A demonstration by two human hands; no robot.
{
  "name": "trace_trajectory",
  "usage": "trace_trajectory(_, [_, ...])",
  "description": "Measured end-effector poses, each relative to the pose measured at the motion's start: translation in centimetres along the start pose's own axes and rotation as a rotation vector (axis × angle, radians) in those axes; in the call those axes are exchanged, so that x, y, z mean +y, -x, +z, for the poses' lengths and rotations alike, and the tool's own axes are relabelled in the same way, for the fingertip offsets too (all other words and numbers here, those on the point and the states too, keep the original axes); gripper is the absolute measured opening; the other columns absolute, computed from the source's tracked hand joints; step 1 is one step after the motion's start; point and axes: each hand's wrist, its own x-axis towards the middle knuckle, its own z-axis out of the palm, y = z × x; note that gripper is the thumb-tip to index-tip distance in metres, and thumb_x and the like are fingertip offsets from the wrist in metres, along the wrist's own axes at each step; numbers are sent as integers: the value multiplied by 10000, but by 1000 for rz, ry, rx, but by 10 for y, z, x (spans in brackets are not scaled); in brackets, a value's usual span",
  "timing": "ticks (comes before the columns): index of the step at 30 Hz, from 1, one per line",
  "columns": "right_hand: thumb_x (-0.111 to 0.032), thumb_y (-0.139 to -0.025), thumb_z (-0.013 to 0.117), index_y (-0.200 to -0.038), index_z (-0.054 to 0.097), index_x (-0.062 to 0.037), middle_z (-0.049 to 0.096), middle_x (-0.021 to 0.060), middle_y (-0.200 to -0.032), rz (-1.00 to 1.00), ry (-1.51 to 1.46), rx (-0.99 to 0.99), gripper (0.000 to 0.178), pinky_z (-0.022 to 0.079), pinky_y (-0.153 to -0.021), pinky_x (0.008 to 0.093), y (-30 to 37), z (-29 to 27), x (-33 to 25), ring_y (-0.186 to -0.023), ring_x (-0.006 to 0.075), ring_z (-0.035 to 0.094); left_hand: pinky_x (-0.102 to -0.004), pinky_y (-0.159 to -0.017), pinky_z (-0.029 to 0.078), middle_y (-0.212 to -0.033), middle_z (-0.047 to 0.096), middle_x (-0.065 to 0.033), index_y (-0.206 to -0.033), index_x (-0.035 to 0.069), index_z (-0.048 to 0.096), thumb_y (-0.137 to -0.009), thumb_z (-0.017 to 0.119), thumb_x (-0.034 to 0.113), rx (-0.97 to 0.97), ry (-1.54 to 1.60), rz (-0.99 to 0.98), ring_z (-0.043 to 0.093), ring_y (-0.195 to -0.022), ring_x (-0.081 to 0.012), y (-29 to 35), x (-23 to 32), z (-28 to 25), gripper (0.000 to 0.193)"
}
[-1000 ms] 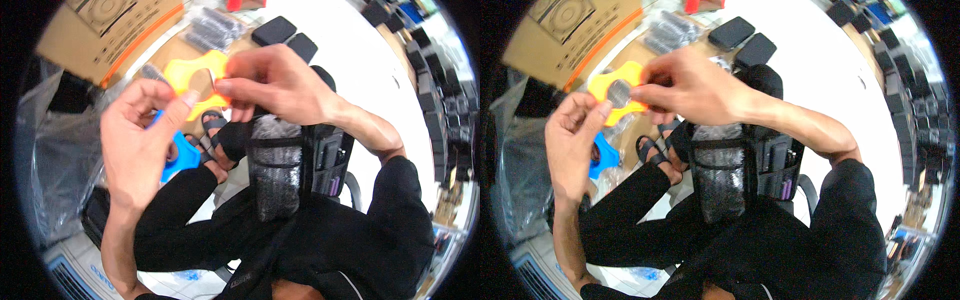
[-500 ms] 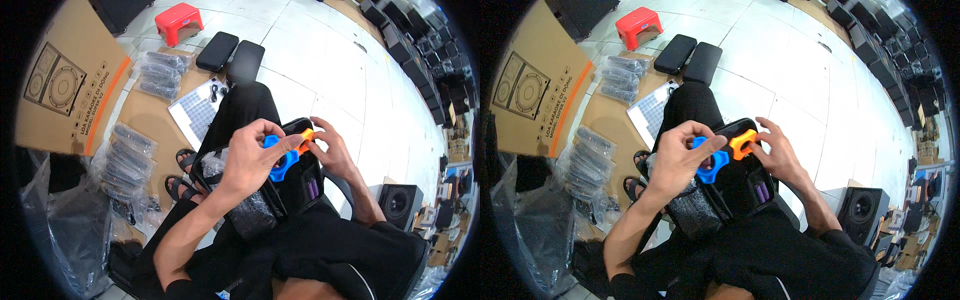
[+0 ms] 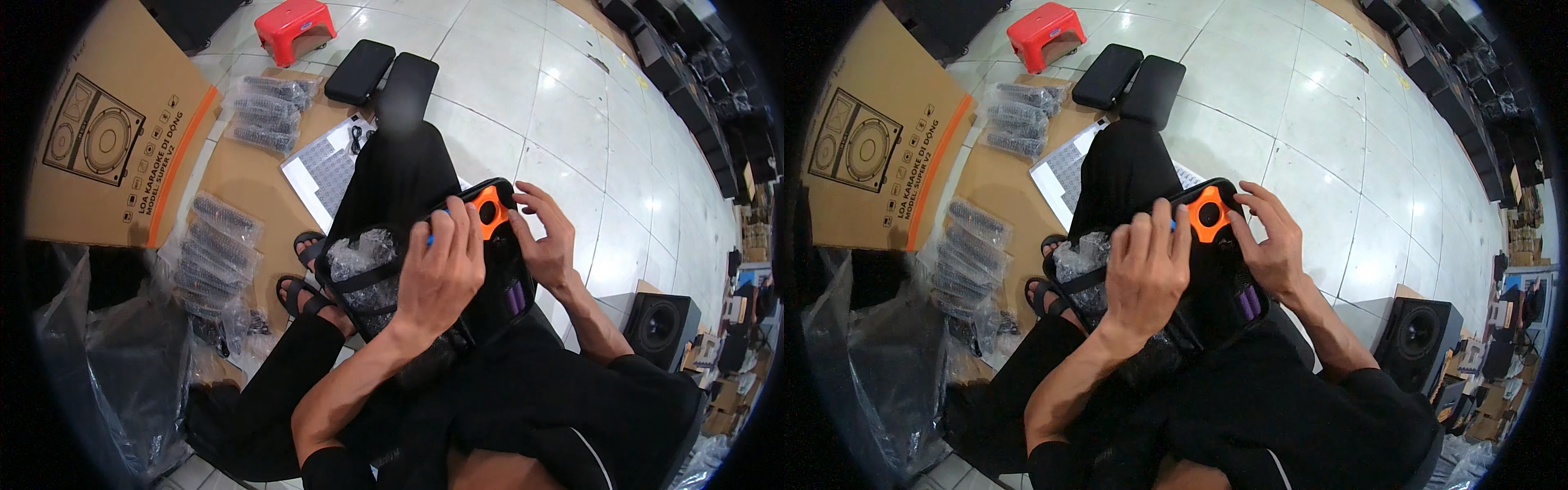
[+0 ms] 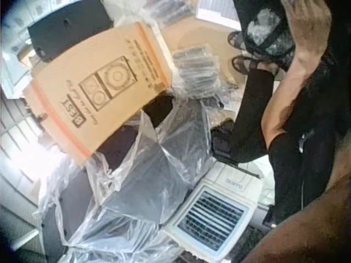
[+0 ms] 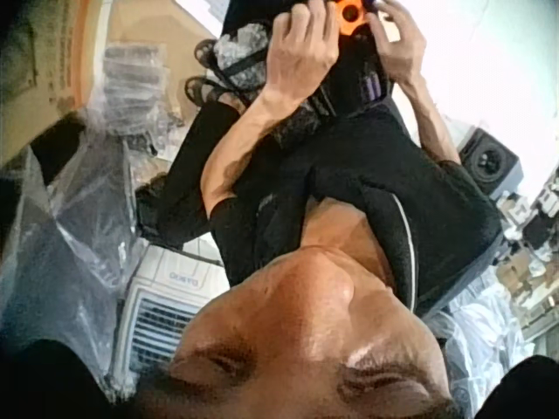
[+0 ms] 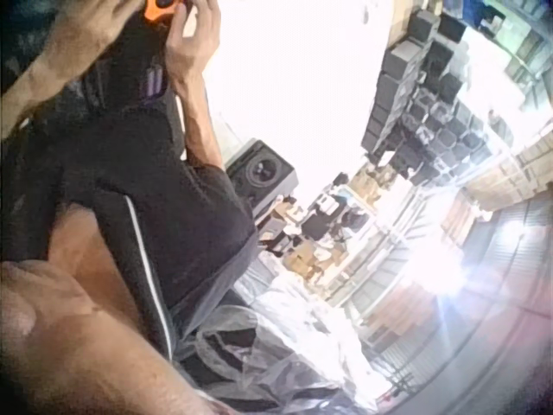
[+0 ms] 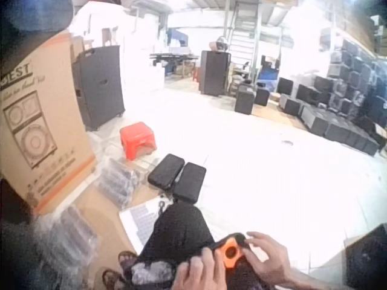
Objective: The person sits on the floor and packs a black microphone into a black carrying case. They unwrap the microphone from bubble wrap, place it in the case, add a purple pen and a cable, then zip the case closed.
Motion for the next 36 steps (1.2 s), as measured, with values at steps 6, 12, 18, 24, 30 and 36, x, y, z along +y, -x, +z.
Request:
trace_trajectory(6, [12, -854, 680, -1086, 654, 37, 656, 202, -1187, -25, -58, 42, 235, 554, -786, 314, -17, 3, -6, -981, 236, 676, -379, -855, 448, -1083, 579, -111, -1119, 14, 677, -780, 752, 124, 86, 378, -260, 545, -996, -270, -2, -40, -15, 363])
trace_trajectory(12, [42, -920, 570, -1165, 644, 21, 641, 153, -1259, -15, -61, 97, 257, 507, -916, 320, -28, 13, -11, -1075, 208, 638, -426, -868, 456, -962, 666, -160, -994, 6, 697, -857, 679, 210, 274, -11, -436, 590, -998, -336, 13, -182, -51, 246])
trace_trajectory(18, [-35, -987, 530, -1245, 600, 33, 631, 146, -1276, -36, -118, 20, 276, 489, -962, 343, -41, 37, -24, -1132, 218, 612, -477, -869, 535, -1145, 662, -237, -1011, -29, 707, -812, 589, 31, -526, -176, -1092, 651, -1075, -386, 167, -349, -69, 239])
trace_trajectory(24, [-29, -990, 513, -1260, 590, 36, 622, 147, -1288, -56, -194, -49, 288, 469, -995, 349, -51, 58, -47, -1162, 232, 600, -415, -876, 536, -1061, 730, -131, -1000, 64, 749, -708, 759, 121, -1204, 412, -1741, 701, -987, -270, 378, -337, 13, 297])
trace_trajectory(30, [-10, -985, 512, -1252, 582, 62, 627, 159, -1272, -174, -107, -42, 285, 484, -977, 377, -63, 60, -47, -1149, 255, 605, -435, -904, 513, -1161, 684, -156, -1105, 53, 691, -745, 787, 225, -370, -127, -1859, 646, -1088, -304, 368, -279, 40, 411])
trace_trajectory(36, [-56, -994, 521, -1253, 577, 74, 620, 166, -1274, -79, -121, -68, 294, 486, -970, 375, -59, 67, -54, -1145, 263, 606, -569, -929, 474, -1285, 603, -207, -1219, 27, 608, -753, 774, 419, -322, -432, -1953, 585, -1186, -377, 402, -283, 56, 631])
